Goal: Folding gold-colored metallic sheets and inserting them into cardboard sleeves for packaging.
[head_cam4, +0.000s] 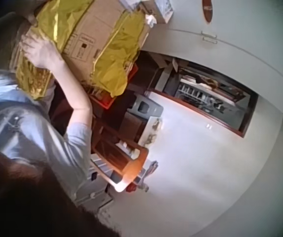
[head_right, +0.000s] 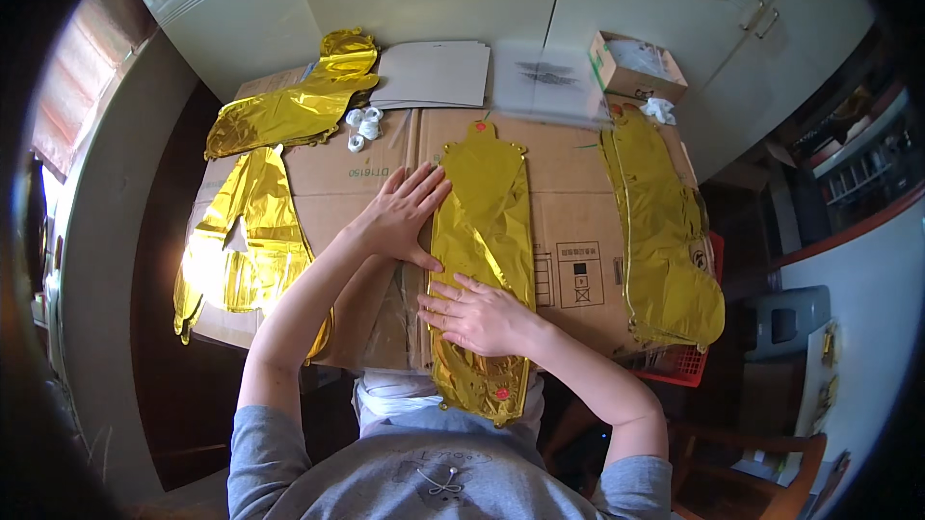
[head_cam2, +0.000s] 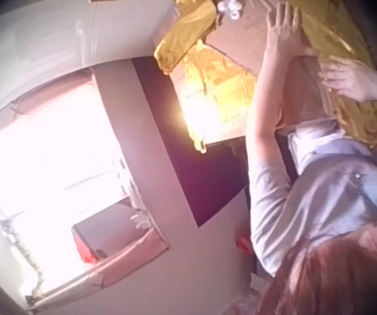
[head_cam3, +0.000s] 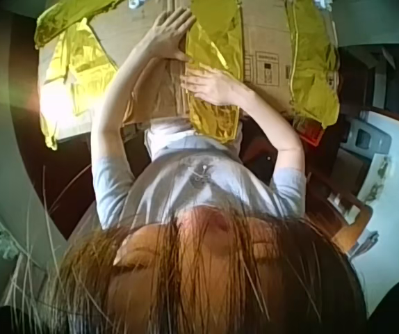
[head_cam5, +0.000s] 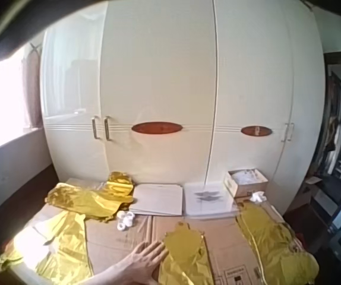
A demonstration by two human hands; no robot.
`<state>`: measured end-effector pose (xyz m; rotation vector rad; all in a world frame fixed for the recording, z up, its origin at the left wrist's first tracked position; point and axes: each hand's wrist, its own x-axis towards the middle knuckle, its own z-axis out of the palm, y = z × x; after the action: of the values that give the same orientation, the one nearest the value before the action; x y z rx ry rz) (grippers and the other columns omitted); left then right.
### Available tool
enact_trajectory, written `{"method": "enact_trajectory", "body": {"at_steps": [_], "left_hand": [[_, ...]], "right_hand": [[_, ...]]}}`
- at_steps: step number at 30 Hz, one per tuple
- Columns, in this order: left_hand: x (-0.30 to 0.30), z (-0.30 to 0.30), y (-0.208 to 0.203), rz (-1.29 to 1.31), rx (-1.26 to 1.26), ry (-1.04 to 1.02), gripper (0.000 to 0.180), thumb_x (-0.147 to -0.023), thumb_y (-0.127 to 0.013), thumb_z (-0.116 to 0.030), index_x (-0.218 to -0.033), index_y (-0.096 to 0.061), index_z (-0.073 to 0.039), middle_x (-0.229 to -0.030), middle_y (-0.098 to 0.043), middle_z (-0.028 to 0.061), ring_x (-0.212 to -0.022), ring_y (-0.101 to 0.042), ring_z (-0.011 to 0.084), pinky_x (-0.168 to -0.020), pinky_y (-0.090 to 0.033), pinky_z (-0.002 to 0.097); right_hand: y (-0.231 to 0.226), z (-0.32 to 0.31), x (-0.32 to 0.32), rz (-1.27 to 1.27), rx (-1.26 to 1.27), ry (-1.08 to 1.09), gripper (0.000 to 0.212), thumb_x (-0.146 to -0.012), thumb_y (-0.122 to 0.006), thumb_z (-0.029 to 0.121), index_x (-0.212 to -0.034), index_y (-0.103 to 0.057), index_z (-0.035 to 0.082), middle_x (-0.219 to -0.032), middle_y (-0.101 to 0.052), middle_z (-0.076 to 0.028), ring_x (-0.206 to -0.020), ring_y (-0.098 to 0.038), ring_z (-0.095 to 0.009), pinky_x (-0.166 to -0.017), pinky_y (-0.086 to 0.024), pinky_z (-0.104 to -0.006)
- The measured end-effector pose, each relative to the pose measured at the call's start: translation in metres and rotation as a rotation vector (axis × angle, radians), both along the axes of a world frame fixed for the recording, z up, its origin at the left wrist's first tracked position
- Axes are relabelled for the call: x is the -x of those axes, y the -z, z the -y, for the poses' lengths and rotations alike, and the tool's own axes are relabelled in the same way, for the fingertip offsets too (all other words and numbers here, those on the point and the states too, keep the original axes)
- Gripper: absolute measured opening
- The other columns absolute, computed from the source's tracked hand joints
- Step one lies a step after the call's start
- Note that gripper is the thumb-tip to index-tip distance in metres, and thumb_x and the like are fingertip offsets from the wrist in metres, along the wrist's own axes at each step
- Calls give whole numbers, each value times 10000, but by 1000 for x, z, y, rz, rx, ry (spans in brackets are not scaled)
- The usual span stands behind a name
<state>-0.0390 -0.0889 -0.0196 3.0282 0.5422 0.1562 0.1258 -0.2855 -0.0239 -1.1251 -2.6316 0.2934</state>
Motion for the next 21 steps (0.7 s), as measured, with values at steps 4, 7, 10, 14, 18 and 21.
{"method": "enact_trajectory", "body": {"at_steps": [4,7,10,14,18,21], "left_hand": [[-1,-1,0,-10,6,-7,1312,-576,-632,-853,-1497,-273,9,-1553,-278,212,-1475,-179,360,-1171,-159,560],[-1,-2,0,-32,2,-23,1312,-581,-628,-853,-1499,-268,13,-1556,-273,211,-1476,-177,362,-1171,-157,561],[-5,-5,-1,-48,-5,-46,1294,-601,-614,-851,-1499,-269,15,-1559,-268,211,-1475,-178,363,-1172,-154,564],[-12,-14,2,-36,-22,-104,1215,-676,-563,-837,-1497,-280,13,-1564,-271,192,-1479,-178,343,-1177,-145,563],[-20,-24,2,-55,-57,-182,1106,-767,-492,-808,-1504,-286,-10,-1570,-287,142,-1486,-172,306,-1182,-132,557],[-25,-34,4,-65,-99,-258,937,-881,-385,-725,-1502,-308,-27,-1563,-315,110,-1491,-168,271,-1187,-128,545]], "right_hand": [[3,4,0,-4,23,-14,416,-921,-596,338,-1326,-597,241,-1461,-492,0,-1398,-393,-220,-1168,-277,-479],[1,4,0,-28,24,-21,398,-909,-609,358,-1303,-611,309,-1464,-488,24,-1405,-381,-218,-1162,-278,-510],[0,5,-1,-33,21,-31,379,-903,-613,375,-1280,-624,343,-1464,-487,44,-1412,-368,-216,-1159,-273,-536],[1,6,-3,-47,15,-36,359,-907,-605,385,-1262,-637,350,-1462,-487,64,-1420,-354,-212,-1160,-256,-559],[3,7,-3,-62,8,-32,352,-912,-596,391,-1260,-637,362,-1463,-484,73,-1428,-340,-210,-1163,-236,-573],[2,6,-3,-42,22,-40,347,-922,-583,387,-1265,-633,370,-1466,-481,76,-1431,-336,-212,-1166,-217,-584]]}}
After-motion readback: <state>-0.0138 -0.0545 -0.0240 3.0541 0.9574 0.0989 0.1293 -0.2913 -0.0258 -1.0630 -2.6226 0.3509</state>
